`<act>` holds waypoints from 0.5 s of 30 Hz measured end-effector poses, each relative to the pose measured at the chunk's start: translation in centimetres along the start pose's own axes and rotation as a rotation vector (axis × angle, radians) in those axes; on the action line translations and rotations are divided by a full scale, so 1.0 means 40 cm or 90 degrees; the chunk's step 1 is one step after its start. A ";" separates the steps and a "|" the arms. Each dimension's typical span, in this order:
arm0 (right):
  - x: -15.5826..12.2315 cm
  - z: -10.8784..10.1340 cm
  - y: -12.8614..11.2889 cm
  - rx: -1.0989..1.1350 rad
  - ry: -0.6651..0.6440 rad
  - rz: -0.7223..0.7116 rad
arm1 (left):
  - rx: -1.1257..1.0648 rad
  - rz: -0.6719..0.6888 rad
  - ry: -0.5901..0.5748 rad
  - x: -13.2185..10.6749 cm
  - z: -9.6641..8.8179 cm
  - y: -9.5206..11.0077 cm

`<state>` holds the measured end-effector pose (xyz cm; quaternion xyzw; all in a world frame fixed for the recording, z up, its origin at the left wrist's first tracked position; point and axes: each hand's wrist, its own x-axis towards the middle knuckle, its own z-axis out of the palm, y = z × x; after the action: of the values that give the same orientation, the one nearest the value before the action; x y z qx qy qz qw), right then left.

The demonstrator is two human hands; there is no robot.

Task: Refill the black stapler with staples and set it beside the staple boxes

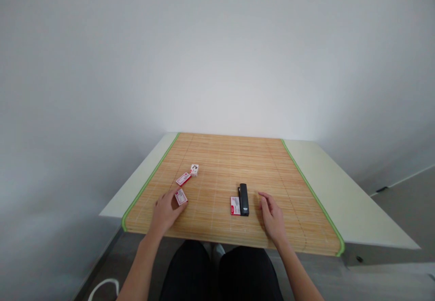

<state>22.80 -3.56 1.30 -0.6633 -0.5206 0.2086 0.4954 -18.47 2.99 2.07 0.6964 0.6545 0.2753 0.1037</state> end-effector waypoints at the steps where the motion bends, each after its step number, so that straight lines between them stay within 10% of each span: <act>1: 0.000 -0.001 0.001 0.000 -0.003 0.001 | -0.029 0.017 -0.013 0.006 -0.001 0.011; 10: -0.005 -0.005 -0.013 0.022 -0.040 -0.014 | -0.268 0.256 -0.194 -0.003 0.090 0.359; 15: -0.005 -0.004 -0.015 0.045 -0.182 -0.025 | -0.292 0.267 -0.276 -0.003 0.162 0.379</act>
<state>22.55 -3.84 1.82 -0.5990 -0.5908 0.3093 0.4433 -2.14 2.43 4.32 0.8163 0.3818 0.2764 0.3340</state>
